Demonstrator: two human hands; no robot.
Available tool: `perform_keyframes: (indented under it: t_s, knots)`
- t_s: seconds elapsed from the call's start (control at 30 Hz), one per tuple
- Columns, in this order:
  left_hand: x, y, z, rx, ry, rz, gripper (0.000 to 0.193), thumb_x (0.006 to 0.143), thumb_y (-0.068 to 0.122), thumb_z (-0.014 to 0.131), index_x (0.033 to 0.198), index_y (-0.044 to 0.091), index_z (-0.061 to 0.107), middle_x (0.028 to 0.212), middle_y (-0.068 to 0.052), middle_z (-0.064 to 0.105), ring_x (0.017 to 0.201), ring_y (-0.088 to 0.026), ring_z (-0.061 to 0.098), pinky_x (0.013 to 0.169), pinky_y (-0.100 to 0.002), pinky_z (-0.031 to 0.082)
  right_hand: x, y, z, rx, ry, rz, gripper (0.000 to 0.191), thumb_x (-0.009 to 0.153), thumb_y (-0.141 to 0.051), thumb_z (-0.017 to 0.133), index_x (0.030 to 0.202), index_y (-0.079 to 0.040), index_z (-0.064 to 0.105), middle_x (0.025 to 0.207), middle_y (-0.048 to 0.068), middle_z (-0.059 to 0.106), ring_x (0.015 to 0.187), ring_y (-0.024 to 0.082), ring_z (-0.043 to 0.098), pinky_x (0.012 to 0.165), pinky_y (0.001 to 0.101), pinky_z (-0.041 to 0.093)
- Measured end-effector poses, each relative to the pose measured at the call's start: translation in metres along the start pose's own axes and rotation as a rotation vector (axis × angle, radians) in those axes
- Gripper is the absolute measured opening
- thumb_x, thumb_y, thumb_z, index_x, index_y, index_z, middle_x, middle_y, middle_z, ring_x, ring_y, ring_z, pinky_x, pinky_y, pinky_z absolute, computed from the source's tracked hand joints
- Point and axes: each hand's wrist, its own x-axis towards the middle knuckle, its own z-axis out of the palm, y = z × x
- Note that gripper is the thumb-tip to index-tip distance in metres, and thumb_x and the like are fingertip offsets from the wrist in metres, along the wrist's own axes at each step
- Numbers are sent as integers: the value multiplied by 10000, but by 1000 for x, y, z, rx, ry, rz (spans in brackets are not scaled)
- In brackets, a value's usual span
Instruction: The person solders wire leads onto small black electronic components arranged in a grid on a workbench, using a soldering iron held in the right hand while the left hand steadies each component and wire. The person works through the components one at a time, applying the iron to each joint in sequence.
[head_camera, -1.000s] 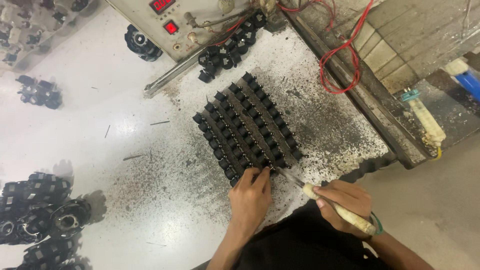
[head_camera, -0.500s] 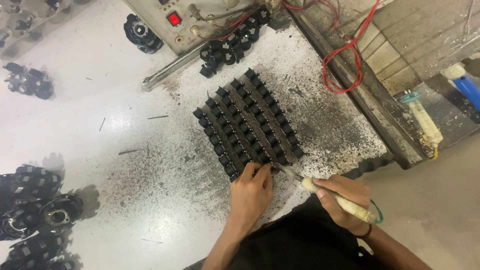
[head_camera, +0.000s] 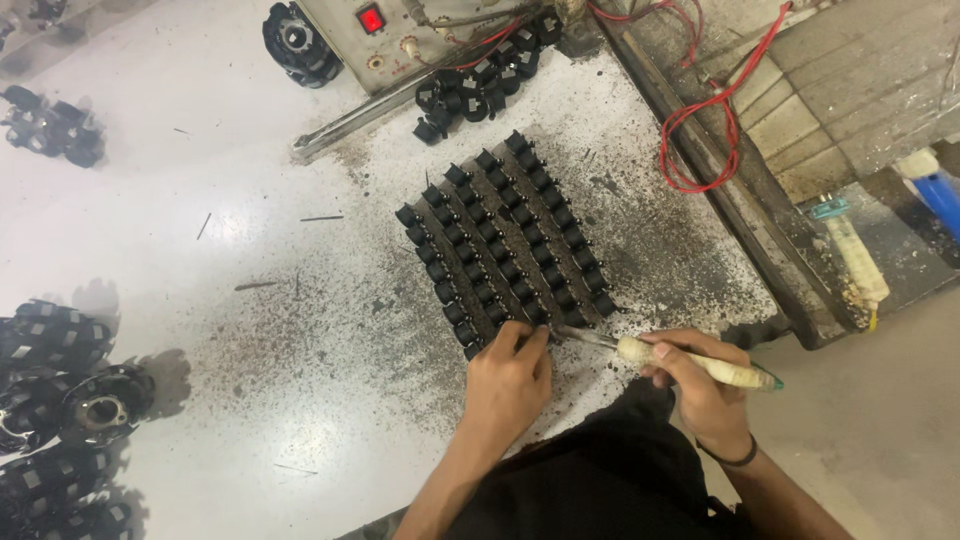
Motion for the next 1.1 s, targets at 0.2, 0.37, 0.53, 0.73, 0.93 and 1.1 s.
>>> perform_keyframes:
  t_s: [0.2,0.37,0.53,0.73,0.93,1.1]
  knots:
    - [4,-2,-5,-50,-36,-51,195,846,32,725,1034,25,776,936,-123,663,632,-298,706,567,-385,592,-5,1,2,-27,31,-15,242,939,-68,591,1055,85,737,852,194,759,651,175,704,555,260,549]
    - [7,-3,-5,-54,-21,-33,181,836,12,716,1007,18,776,935,-124,659,637,-297,709,568,-375,594,-7,-1,3,-87,23,-92,251,921,-88,609,1050,83,740,839,183,762,626,171,712,559,252,554]
    - [7,-4,-2,-37,-31,-39,172,848,9,706,1009,7,766,943,-124,660,652,-303,712,580,-382,598,-10,-4,5,-194,23,-171,242,892,-83,630,1029,77,749,837,172,773,600,169,722,557,251,576]
    - [6,-6,2,-19,-8,-40,175,819,17,719,990,12,758,956,-129,661,677,-328,711,597,-407,591,-11,-11,5,-171,7,-253,212,918,-70,633,1035,76,732,852,156,760,628,151,683,564,237,533]
    - [5,-9,2,-63,1,-41,163,829,25,730,988,21,768,944,-126,678,666,-337,705,590,-410,586,-12,-18,10,-183,-6,-276,225,918,-70,627,1054,79,727,841,155,748,660,145,688,600,240,541]
    - [4,-11,4,-81,13,-29,132,836,17,724,962,15,764,941,-123,700,649,-326,707,582,-401,589,-10,-16,11,-238,-38,-337,215,886,-79,648,1017,70,731,817,148,751,611,140,686,552,235,530]
